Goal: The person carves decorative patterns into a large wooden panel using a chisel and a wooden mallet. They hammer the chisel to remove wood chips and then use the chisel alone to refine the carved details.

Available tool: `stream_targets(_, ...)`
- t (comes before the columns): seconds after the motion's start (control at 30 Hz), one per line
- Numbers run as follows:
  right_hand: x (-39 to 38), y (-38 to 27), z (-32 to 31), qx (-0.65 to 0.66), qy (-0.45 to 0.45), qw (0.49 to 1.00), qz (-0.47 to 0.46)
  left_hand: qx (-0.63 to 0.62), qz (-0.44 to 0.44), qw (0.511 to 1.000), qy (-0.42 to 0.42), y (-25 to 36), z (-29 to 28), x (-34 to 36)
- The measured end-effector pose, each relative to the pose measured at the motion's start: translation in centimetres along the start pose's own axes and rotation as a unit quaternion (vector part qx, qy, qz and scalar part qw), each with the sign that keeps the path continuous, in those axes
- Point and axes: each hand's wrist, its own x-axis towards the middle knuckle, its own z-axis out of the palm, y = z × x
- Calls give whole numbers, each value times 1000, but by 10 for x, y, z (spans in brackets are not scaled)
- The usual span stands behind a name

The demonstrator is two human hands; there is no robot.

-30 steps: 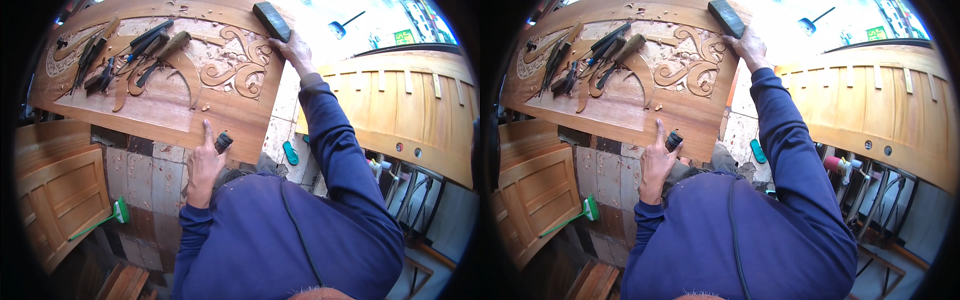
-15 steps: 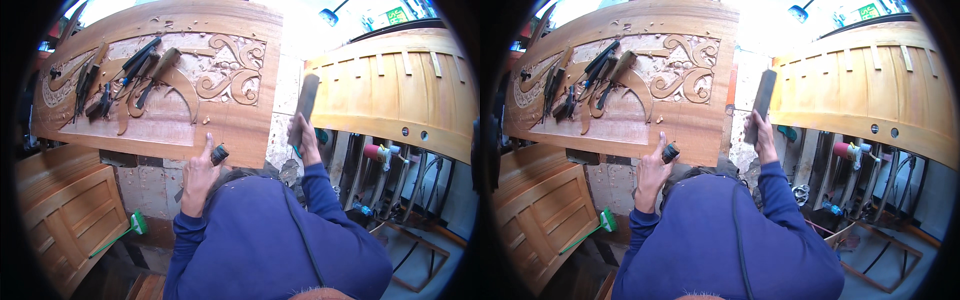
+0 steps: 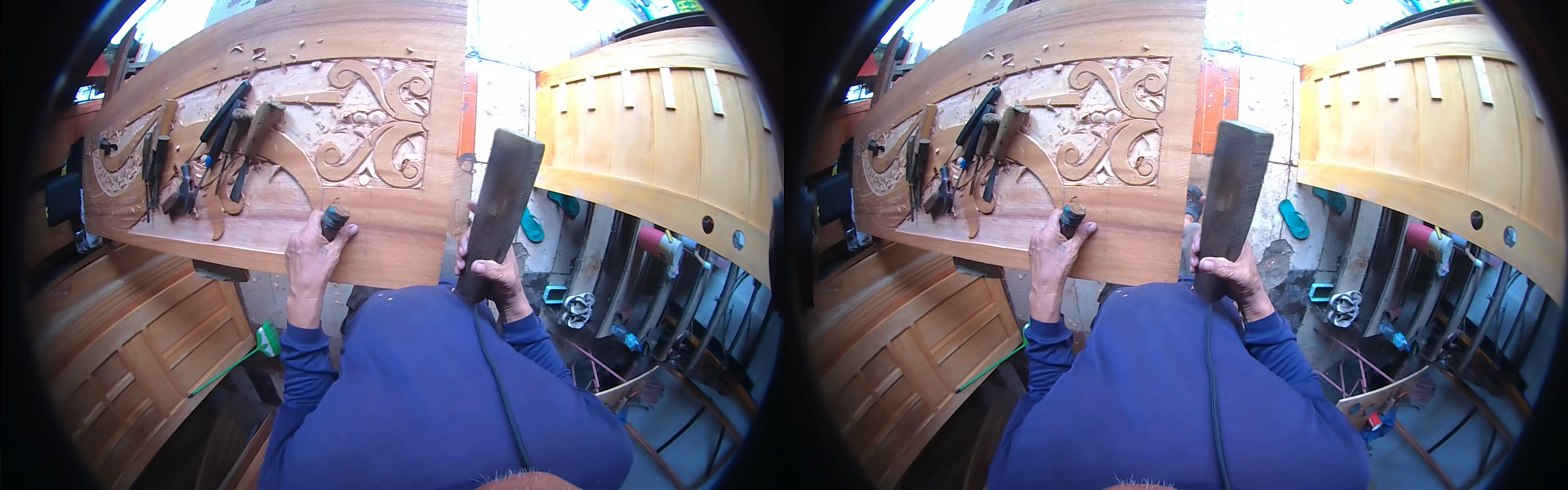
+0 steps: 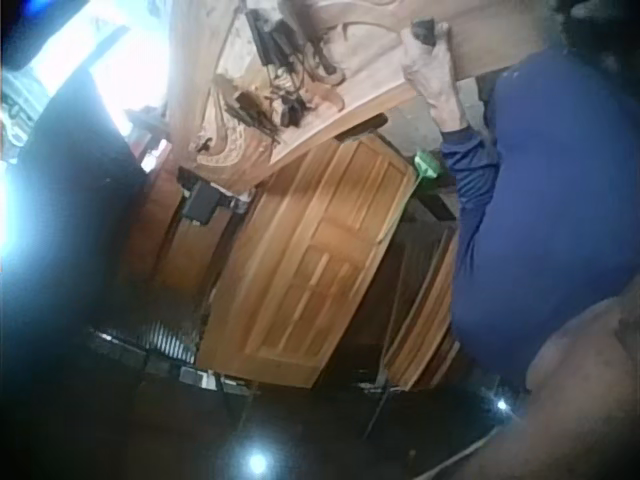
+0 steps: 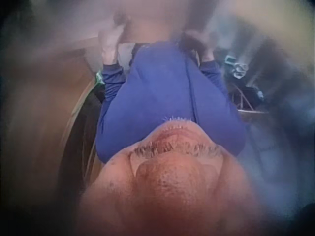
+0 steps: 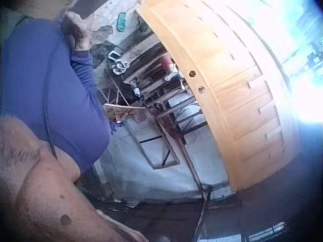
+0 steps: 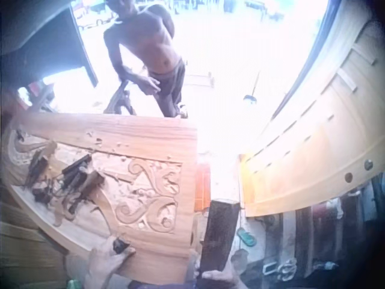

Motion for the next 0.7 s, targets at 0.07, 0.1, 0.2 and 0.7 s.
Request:
stream_targets(0.07,11,-1,6,19,-14,1000,9,0,-5,1000,17,3,-2,1)
stream_targets(0.1,17,1,5,-38,-26,999,27,-7,-7,999,37,2,-3,1)
stream_targets(0.2,34,6,19,-110,-65,991,48,-38,-26,992,115,-16,-16,1)
stream_targets(0.7,58,28,70,-330,16,944,-13,92,61,947,301,-146,-159,190)
